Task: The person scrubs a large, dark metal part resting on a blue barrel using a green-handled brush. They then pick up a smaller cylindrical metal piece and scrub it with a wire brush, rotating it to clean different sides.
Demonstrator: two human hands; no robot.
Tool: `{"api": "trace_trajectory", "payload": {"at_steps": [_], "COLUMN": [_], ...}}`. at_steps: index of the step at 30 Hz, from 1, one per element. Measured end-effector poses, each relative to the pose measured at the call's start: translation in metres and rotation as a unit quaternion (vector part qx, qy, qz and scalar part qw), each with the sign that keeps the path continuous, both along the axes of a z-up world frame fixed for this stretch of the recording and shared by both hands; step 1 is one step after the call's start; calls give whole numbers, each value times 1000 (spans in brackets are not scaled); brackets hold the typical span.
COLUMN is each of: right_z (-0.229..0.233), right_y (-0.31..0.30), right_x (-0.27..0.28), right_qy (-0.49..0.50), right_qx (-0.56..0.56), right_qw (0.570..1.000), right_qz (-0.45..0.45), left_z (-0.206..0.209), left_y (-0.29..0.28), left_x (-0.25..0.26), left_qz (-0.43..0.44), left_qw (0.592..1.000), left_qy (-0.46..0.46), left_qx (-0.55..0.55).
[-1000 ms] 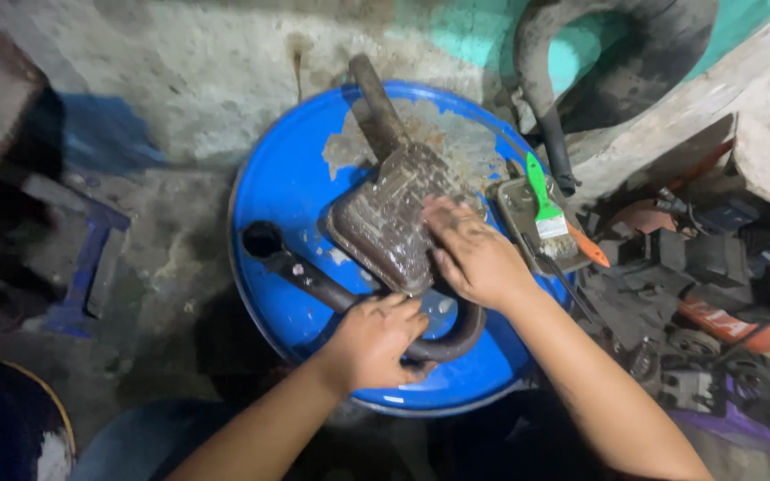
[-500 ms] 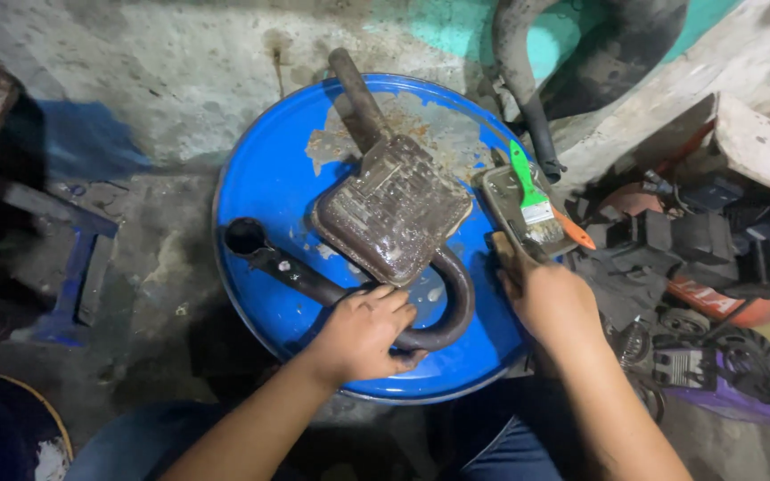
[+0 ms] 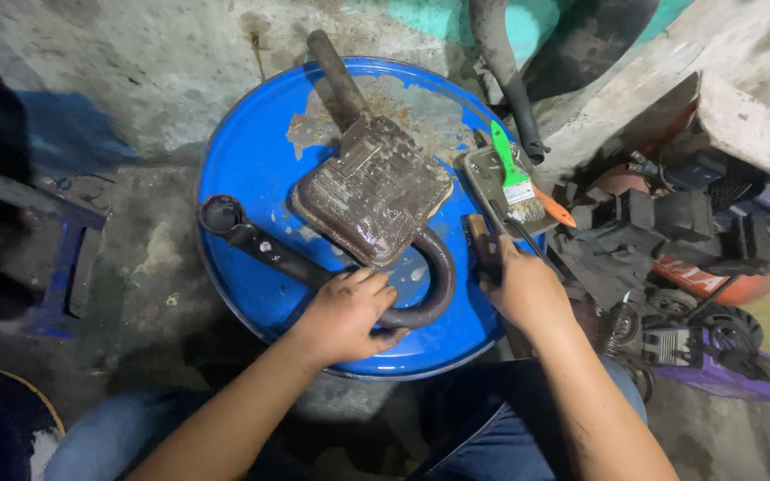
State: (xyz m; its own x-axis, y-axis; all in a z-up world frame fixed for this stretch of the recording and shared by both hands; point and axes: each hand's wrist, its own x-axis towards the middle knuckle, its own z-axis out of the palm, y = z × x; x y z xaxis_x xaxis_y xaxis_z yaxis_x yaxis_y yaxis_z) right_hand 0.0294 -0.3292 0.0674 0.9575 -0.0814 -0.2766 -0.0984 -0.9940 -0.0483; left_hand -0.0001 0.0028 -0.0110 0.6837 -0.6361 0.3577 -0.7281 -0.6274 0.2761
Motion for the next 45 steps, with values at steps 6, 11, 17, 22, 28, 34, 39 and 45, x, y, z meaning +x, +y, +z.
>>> {"api": "trace_trajectory", "payload": {"at_steps": [6, 11, 17, 22, 28, 34, 39, 45], "right_z": [19, -7, 10, 8, 2, -6, -15, -21], "right_y": [-3, -29, -31, -31, -32, -36, -39, -37], "right_x": [-3, 4, -4, -7, -5, -5, 0, 2], "right_qy": [-6, -62, -91, -91, -94, -116, -109, -130], "right_qx": [23, 63, 150, 228, 256, 256, 285, 304], "right_qw": [1000, 995, 983, 969, 961, 958, 952, 944], "right_qz": [14, 45, 57, 26, 37, 46, 24, 18], "left_z": [1, 45, 123, 152, 143, 125, 109, 96], "left_y": [-1, 10, 91, 139, 146, 147, 138, 107], "left_x": [-2, -7, 6, 55, 81, 80, 63, 31], "left_qz": [-2, 16, 107, 147, 134, 159, 226, 289], "left_qw": [999, 988, 942, 954, 985, 974, 960, 945], "left_qy": [-18, -115, -244, -197, 35, 110, 78, 49], "left_qx": [-32, -104, -205, -171, -106, -114, -144, -146]}}
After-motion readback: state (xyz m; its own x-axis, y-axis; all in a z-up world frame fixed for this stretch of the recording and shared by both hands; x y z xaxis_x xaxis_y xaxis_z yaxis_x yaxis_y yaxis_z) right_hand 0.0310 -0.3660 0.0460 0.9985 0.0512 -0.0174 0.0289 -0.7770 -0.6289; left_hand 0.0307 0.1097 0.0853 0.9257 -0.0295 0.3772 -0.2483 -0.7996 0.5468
